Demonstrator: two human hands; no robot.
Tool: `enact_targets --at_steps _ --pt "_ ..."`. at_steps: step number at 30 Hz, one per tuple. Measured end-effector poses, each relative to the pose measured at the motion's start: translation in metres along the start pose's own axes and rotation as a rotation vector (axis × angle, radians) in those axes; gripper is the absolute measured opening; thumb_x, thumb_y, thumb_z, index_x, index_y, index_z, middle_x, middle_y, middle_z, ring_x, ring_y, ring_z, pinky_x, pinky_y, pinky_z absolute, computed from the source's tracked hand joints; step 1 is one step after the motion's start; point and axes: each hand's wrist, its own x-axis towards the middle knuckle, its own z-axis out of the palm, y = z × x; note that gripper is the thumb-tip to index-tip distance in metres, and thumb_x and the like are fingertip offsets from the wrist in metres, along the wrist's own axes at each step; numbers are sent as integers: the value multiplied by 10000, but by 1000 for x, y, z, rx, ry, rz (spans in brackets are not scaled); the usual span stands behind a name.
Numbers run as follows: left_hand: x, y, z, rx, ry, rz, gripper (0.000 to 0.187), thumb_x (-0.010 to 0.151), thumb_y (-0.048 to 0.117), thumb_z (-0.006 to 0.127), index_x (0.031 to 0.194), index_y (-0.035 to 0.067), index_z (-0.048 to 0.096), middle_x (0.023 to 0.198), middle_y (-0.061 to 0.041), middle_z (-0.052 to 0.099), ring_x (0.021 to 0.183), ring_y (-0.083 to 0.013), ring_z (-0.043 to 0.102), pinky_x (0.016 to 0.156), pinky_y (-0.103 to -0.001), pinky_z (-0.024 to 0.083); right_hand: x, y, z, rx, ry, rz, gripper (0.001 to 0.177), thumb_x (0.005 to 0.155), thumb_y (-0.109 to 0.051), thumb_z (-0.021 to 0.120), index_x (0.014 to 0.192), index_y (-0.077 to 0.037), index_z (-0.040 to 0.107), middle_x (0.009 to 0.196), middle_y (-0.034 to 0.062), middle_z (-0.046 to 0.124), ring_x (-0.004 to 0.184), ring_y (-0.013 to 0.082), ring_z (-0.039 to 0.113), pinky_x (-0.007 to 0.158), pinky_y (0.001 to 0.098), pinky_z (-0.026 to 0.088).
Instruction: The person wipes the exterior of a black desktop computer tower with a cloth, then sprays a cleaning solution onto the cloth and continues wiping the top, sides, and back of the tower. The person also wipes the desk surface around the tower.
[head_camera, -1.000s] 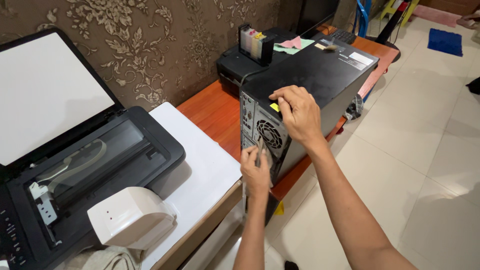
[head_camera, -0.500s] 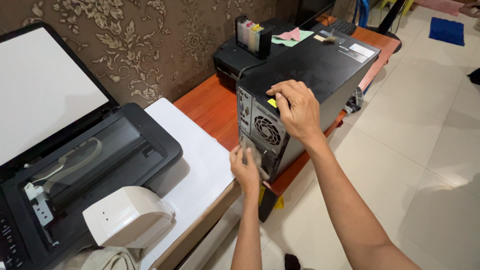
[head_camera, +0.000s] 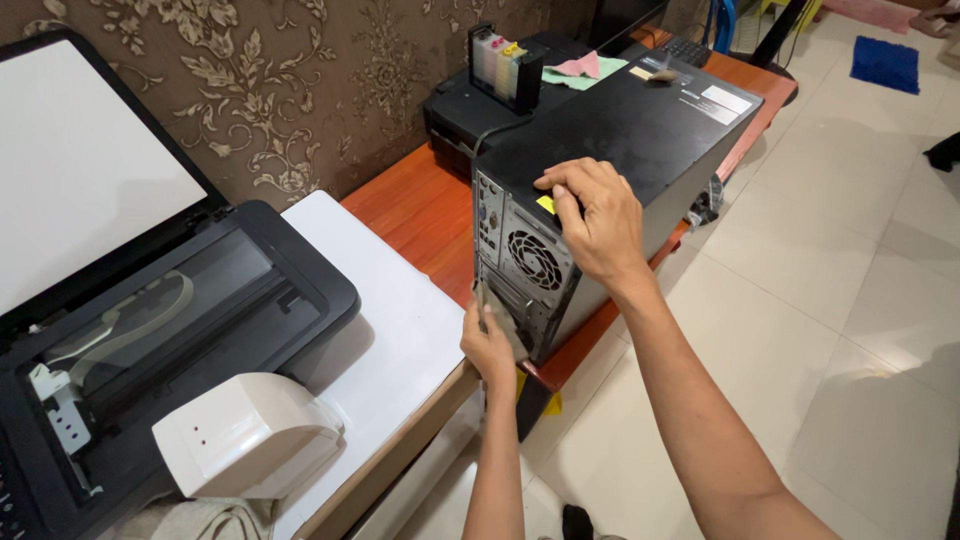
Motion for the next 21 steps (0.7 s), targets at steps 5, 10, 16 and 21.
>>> enact_targets --at_steps 5,10,16,21 --pt "6 0 12 77 -14 174 281 954 46 603 1201 -65 677 1195 -235 703 1072 -407 676 947 -418 515 0 0 0 -3 1 -3 186 962 -104 573 1008 -88 752 1100 42 737 1011 251 648 890 378 480" --pt "-14 5 3 153 -117 189 351 884 -23 565 1210 -61 691 1191 -225 686 1080 -405 655 948 -430 503 0 -1 1 -7 10 -7 183 970 -103 577 1006 -91 756 1105 42 741 1016 250 656 890 375 491" --pt "-28 -4 -12 61 -127 153 277 921 1 581 1165 -70 692 1188 -209 702 1068 -381 683 955 -417 516 -1 0 3 -3 4 -7 180 970 -93 578 1009 -89 754 1114 42 743 1017 253 654 892 375 496" --pt "-4 -2 -12 23 -28 63 255 986 66 579 1184 -66 673 1169 -205 709 1038 -364 695 928 -409 528 -1 1 3 -9 1 -11 181 971 -92 578 1009 -92 754 1118 40 741 1025 252 654 895 372 496"
